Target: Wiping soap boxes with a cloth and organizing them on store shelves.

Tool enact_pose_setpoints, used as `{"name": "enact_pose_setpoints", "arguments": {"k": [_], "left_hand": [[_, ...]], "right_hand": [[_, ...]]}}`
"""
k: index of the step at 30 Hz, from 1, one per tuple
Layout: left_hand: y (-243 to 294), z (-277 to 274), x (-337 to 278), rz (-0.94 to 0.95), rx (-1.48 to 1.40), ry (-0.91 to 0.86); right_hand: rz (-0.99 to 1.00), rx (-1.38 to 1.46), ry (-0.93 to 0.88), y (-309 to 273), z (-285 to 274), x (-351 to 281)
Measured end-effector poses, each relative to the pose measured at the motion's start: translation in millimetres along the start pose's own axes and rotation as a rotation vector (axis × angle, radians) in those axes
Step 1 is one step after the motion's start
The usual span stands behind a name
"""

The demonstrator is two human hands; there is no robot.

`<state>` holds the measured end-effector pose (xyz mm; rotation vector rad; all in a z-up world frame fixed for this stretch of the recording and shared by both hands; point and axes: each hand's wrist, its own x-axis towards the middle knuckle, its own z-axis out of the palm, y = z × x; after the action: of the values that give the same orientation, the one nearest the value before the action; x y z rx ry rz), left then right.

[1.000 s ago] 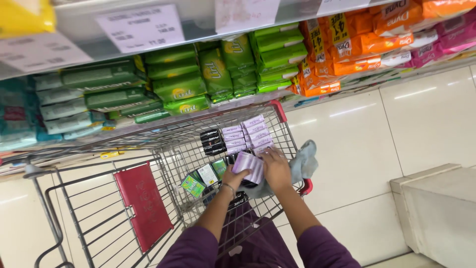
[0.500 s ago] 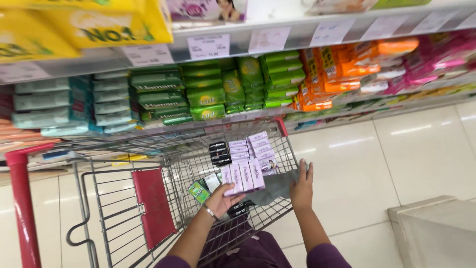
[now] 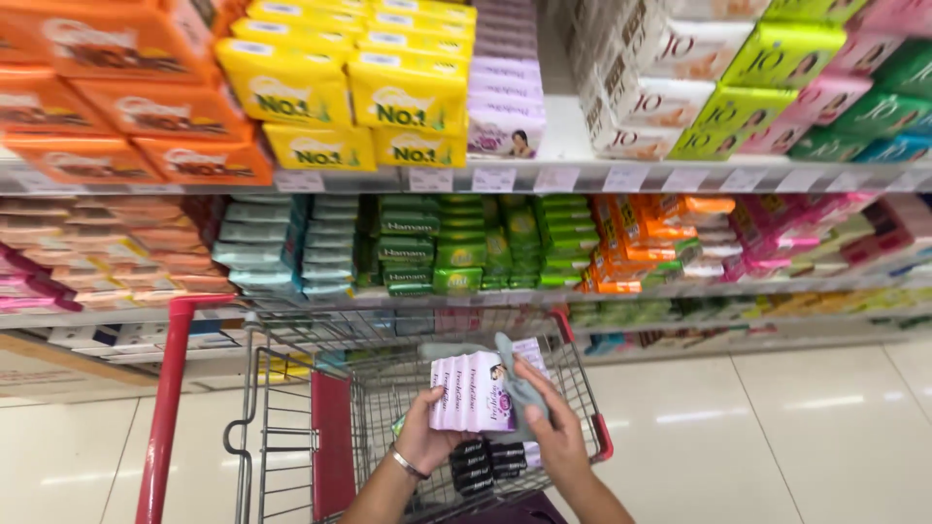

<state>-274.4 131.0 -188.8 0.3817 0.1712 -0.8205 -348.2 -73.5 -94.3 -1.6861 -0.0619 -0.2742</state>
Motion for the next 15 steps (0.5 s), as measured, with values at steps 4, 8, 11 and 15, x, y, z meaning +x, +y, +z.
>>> {"name": "enact_pose_setpoints", "arguments": {"k": [4,8,11,15], "left_hand": [[6.0,2.9,0.0,0.085,0.048,0.104],[17.3,17.1,-12.4,0.197,0.012,0.183],[15.1,20.8,-10.7,0.275,-0.097,0.224],[19.6,22.1,-7.4,0.323,-0.22,0.268]], "right_hand": [[-0.129,-0.148,-0.019,-12.7,19.3,6.4],[-0.141,-0.177,0.081,-41.6,46.1,16.3],[-0.137,-0.301,0.109,-45.3,54.3,18.7],[-0.392,-0.568,-0.049,-36.7,63.9,10.5]]}}
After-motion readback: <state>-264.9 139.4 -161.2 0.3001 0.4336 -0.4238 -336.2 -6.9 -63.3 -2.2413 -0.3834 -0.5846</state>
